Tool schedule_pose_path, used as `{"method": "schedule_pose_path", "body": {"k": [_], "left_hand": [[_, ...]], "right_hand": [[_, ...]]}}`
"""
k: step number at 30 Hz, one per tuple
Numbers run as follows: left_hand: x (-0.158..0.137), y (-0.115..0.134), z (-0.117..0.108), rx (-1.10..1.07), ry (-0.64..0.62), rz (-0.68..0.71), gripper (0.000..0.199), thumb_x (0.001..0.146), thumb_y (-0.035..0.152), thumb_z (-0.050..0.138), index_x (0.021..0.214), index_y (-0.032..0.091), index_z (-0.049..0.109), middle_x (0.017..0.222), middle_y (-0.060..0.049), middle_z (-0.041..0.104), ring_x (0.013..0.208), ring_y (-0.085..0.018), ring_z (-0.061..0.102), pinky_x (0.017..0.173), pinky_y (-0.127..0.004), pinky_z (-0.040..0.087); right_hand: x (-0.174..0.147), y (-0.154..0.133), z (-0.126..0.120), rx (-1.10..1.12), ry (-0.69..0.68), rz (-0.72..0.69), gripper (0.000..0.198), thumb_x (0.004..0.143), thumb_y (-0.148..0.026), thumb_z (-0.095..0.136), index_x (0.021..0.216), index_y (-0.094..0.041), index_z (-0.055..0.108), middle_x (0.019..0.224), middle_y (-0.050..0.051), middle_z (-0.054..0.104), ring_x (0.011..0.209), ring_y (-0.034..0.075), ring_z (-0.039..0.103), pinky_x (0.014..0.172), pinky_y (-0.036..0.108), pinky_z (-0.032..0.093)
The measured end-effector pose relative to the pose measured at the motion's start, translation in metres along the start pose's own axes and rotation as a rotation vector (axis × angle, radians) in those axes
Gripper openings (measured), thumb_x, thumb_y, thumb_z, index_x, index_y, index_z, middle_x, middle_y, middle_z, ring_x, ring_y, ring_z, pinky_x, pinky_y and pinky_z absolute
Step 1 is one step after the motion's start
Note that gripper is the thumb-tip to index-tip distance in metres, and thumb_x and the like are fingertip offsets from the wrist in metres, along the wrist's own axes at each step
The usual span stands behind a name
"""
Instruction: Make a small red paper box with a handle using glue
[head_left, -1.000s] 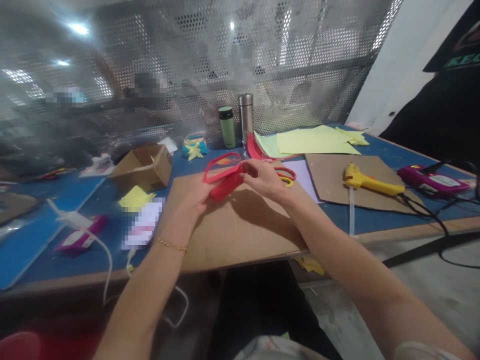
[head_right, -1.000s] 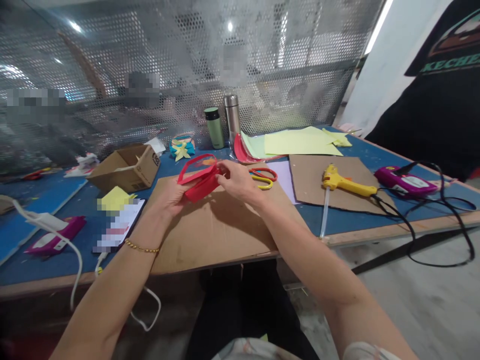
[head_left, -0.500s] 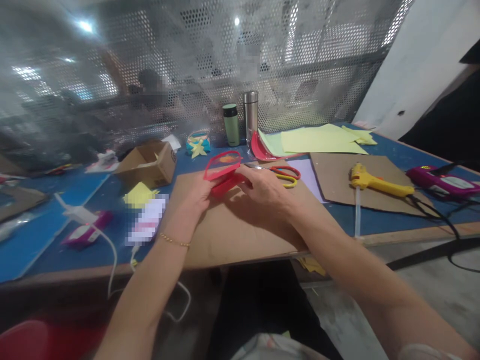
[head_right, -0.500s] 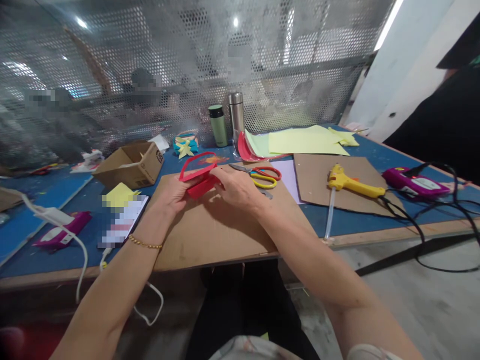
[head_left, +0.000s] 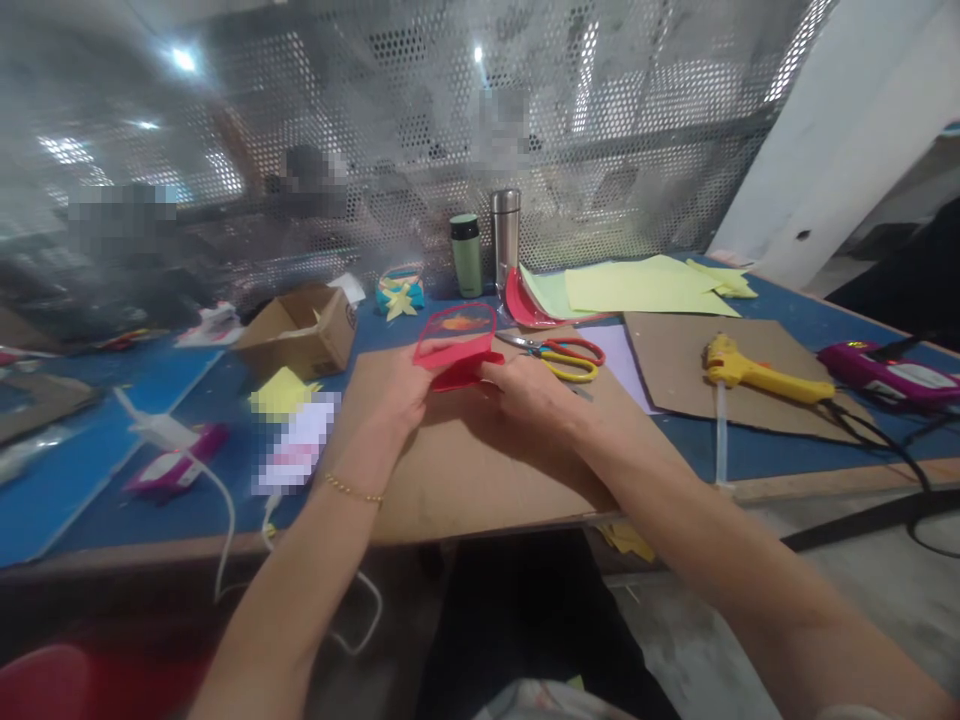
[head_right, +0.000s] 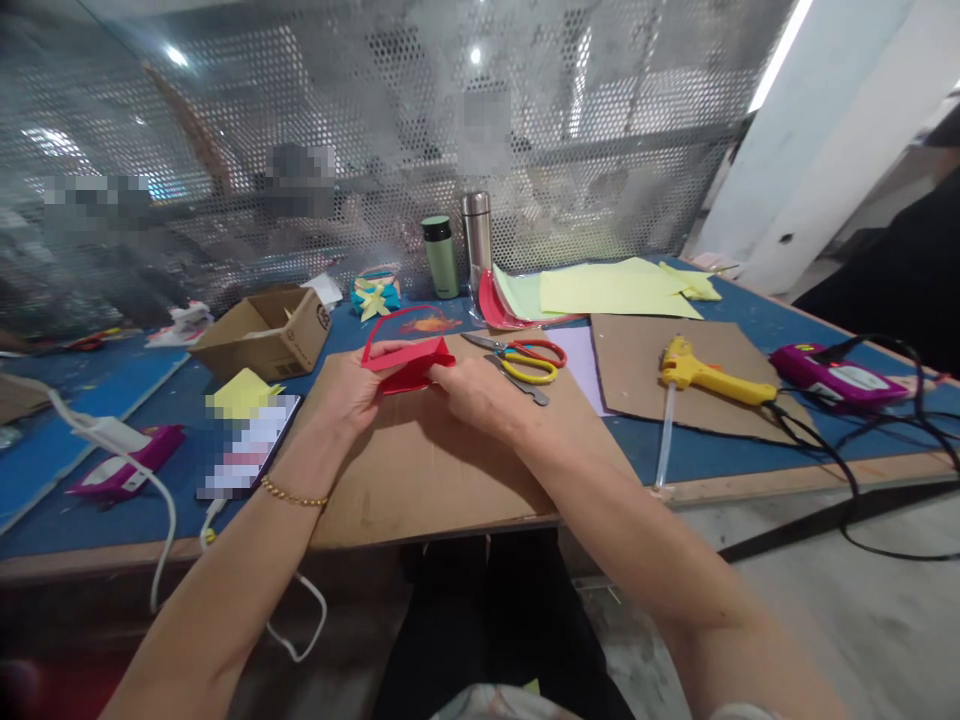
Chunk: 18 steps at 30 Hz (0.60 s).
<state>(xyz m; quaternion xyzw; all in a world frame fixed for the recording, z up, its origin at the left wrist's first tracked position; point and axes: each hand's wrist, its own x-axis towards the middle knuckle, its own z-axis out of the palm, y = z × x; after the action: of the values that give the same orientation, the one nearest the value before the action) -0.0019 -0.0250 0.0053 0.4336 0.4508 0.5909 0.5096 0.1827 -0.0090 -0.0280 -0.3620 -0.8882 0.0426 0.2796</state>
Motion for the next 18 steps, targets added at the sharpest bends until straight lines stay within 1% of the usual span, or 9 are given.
{"method": "schedule_pose_path", "body": {"k": [2, 5, 7, 9, 12, 15, 18], "left_hand": [[0.001, -0.001, -0.001, 0.035, 0.008, 0.024, 0.025, 0.057, 0.018, 0.093, 0.078, 0.018, 0.081, 0.079, -0.007, 0.081, 0.085, -0.026, 0.078, 0.082, -0.040, 0.064], [0.001, -0.001, -0.001, 0.066, 0.004, 0.040, 0.024, 0.057, 0.017, 0.091, 0.079, 0.019, 0.083, 0.084, -0.007, 0.082, 0.083, -0.023, 0.077, 0.085, -0.038, 0.063], [0.001, -0.001, -0.001, 0.084, -0.002, 0.054, 0.021, 0.058, 0.018, 0.091, 0.078, 0.019, 0.082, 0.085, -0.007, 0.082, 0.082, -0.022, 0.076, 0.084, -0.036, 0.062], [0.001, -0.001, 0.000, 0.094, -0.006, 0.057, 0.020, 0.058, 0.020, 0.091, 0.075, 0.019, 0.081, 0.082, -0.005, 0.081, 0.080, -0.021, 0.076, 0.080, -0.034, 0.062], [0.001, -0.001, 0.000, 0.065, -0.012, 0.027, 0.021, 0.056, 0.020, 0.092, 0.073, 0.019, 0.080, 0.077, -0.004, 0.080, 0.074, -0.020, 0.074, 0.076, -0.033, 0.061], [-0.001, 0.001, 0.001, 0.025, -0.016, -0.020, 0.025, 0.056, 0.019, 0.093, 0.077, 0.017, 0.081, 0.080, -0.006, 0.081, 0.073, -0.020, 0.074, 0.078, -0.035, 0.062], [-0.002, 0.002, 0.003, 0.016, -0.007, -0.051, 0.028, 0.057, 0.020, 0.094, 0.082, 0.017, 0.082, 0.083, -0.008, 0.081, 0.076, -0.022, 0.075, 0.079, -0.036, 0.063]], "right_hand": [[0.000, 0.000, 0.000, -0.063, -0.009, -0.005, 0.026, 0.094, -0.015, 0.054, 0.106, -0.022, 0.076, 0.084, 0.007, 0.074, 0.070, 0.019, 0.059, 0.063, 0.029, 0.033], [0.000, -0.002, -0.002, -0.043, -0.012, -0.026, 0.033, 0.094, -0.014, 0.053, 0.115, -0.024, 0.076, 0.093, 0.008, 0.077, 0.075, 0.019, 0.062, 0.065, 0.030, 0.036], [0.001, -0.004, -0.004, -0.033, -0.029, -0.015, 0.033, 0.094, -0.014, 0.053, 0.114, -0.023, 0.077, 0.096, 0.009, 0.078, 0.078, 0.021, 0.064, 0.066, 0.030, 0.037], [0.001, -0.007, -0.007, -0.050, -0.049, 0.002, 0.030, 0.096, -0.015, 0.054, 0.111, -0.022, 0.078, 0.098, 0.011, 0.079, 0.079, 0.021, 0.066, 0.067, 0.031, 0.037], [0.002, -0.010, -0.010, -0.082, -0.086, 0.026, 0.025, 0.096, -0.017, 0.056, 0.105, -0.020, 0.079, 0.098, 0.012, 0.079, 0.079, 0.022, 0.067, 0.066, 0.031, 0.036], [0.002, -0.013, -0.013, -0.102, -0.119, 0.059, 0.020, 0.092, -0.017, 0.060, 0.100, -0.019, 0.079, 0.093, 0.013, 0.078, 0.077, 0.023, 0.067, 0.064, 0.031, 0.034], [0.001, -0.016, -0.013, -0.086, -0.100, 0.049, 0.026, 0.090, -0.013, 0.060, 0.109, -0.019, 0.076, 0.094, 0.012, 0.078, 0.077, 0.023, 0.066, 0.064, 0.031, 0.036]]}}
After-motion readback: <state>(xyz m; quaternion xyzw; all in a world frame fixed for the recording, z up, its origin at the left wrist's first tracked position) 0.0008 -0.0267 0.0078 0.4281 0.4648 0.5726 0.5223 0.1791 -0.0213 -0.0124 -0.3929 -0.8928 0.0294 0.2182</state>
